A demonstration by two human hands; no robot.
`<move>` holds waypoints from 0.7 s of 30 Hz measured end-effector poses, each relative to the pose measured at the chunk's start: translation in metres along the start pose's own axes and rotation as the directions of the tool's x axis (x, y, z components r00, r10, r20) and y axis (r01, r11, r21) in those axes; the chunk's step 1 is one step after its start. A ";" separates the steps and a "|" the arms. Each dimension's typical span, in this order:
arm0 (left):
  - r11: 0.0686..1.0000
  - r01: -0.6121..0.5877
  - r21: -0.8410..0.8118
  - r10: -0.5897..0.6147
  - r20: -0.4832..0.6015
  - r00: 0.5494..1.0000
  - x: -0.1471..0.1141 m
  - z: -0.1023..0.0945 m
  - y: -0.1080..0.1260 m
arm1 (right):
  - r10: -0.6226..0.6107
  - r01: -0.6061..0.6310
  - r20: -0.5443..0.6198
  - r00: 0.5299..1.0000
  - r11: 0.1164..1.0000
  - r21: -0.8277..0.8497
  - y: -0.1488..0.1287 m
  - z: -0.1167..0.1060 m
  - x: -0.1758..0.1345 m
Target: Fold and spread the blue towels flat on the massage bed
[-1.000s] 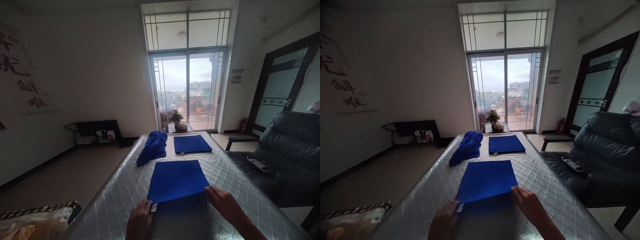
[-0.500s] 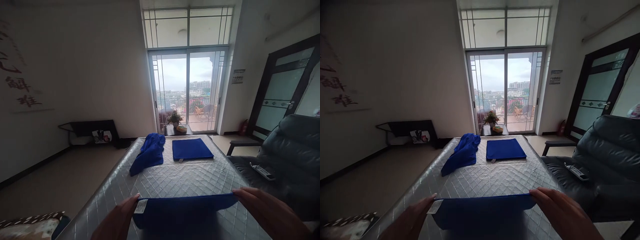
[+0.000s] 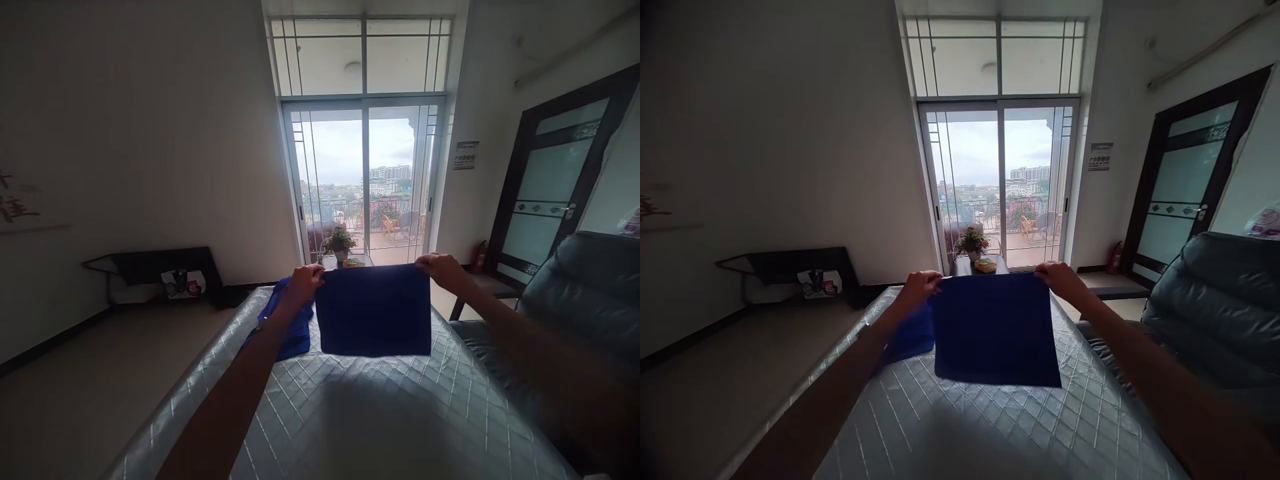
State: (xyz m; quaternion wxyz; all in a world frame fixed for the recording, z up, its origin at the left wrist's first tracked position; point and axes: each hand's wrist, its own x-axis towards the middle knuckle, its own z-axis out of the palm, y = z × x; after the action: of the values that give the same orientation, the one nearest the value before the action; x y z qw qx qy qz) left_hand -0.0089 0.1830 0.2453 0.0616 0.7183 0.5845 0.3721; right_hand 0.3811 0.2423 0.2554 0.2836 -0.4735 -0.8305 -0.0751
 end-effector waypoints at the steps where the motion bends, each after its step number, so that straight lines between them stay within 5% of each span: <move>1: 1.000 0.007 -0.005 -0.007 -0.072 0.997 0.017 0.003 0.001 | 0.007 -0.009 -0.061 0.998 0.999 -0.031 0.004 -0.003 0.017; 4: 1.000 -0.016 0.013 0.019 -0.287 0.958 0.050 0.016 0.001 | 0.020 -0.032 -0.216 0.976 0.998 -0.052 0.017 -0.006 0.052; 7: 0.998 -0.039 0.052 0.055 -0.350 0.935 0.054 0.051 -0.016 | 0.048 -0.054 -0.235 0.971 0.998 -0.020 0.034 0.018 0.055; 12: 0.998 0.027 0.053 -0.017 -0.185 0.983 0.000 0.153 -0.065 | 0.177 -0.176 -0.027 0.984 0.983 0.043 0.063 0.126 -0.005; 15: 0.994 0.047 0.096 -0.037 -0.106 0.994 -0.041 0.205 -0.088 | 0.296 -0.305 0.146 0.944 0.951 0.044 0.071 0.195 -0.057; 18: 0.976 0.041 0.214 -0.036 -0.027 0.999 -0.061 0.228 -0.101 | 0.308 -0.315 0.146 0.940 0.949 0.028 0.073 0.236 -0.093; 21: 0.954 0.029 0.299 -0.043 0.040 0.998 -0.064 0.230 -0.104 | 0.307 -0.308 0.102 0.946 0.951 -0.008 0.073 0.245 -0.105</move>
State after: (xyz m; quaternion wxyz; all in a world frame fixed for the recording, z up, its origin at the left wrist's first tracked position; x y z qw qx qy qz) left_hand 0.0454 0.2376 -0.0030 -0.0271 0.7171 0.6453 0.2620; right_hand 0.3845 0.3000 -0.0147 0.2507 -0.5993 -0.7602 -0.0024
